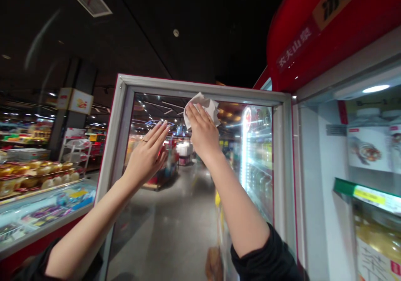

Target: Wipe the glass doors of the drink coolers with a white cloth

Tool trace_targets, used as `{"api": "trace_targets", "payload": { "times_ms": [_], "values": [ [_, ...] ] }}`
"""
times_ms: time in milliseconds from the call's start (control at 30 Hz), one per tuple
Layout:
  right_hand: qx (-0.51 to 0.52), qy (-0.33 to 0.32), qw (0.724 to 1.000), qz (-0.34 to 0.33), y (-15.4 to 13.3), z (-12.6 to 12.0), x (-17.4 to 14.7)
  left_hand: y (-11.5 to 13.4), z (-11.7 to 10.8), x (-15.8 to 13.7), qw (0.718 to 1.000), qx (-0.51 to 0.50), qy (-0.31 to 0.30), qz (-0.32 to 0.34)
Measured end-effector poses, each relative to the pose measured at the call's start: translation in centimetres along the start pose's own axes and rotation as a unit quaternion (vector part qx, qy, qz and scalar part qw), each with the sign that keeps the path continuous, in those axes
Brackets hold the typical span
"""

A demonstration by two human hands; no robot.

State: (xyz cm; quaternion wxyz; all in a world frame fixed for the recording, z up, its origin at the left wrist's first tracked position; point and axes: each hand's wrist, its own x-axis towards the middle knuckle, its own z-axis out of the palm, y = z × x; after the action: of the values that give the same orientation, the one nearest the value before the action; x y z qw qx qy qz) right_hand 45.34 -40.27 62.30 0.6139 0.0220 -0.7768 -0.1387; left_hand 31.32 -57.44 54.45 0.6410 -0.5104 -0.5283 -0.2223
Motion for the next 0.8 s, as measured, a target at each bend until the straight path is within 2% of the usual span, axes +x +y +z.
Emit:
{"api": "trace_targets", "payload": {
  "times_ms": [133, 200, 367, 467, 567, 700, 800],
  "values": [
    [-0.003, 0.041, 0.999, 0.025, 0.4, 0.2, 1.7, 0.0, 0.9, 0.1, 1.0, 0.02, 0.021, 0.001],
    [-0.002, 0.035, 0.999, 0.017, -0.1, 0.4, 2.0, -0.2, 1.0, 0.0, 0.999, 0.031, 0.026, 0.005],
    [0.003, -0.023, 0.999, -0.025, 0.6, -0.3, -0.7, -0.5, 1.1, -0.1, 1.0, 0.026, 0.015, 0.007],
    [-0.001, -0.019, 1.0, -0.007, 2.4, -1.2, -1.8, -0.7, 1.3, -0.1, 1.0, 0.009, 0.001, -0.005],
    [-0.008, -0.003, 1.0, 0.027, 3.2, -1.4, -0.8, -0.8, 1.5, -0.1, 1.0, 0.003, -0.005, -0.009],
    [-0.007, -0.031, 0.999, 0.017, 1.3, -0.6, 0.9, -0.5, 1.8, 0.0, 1.0, 0.009, -0.004, -0.015],
    [0.01, -0.069, 0.997, -0.02, 0.3, -0.3, -0.3, 0.2, 1.8, 0.3, 0.999, 0.024, -0.009, -0.041]
  ]
}}
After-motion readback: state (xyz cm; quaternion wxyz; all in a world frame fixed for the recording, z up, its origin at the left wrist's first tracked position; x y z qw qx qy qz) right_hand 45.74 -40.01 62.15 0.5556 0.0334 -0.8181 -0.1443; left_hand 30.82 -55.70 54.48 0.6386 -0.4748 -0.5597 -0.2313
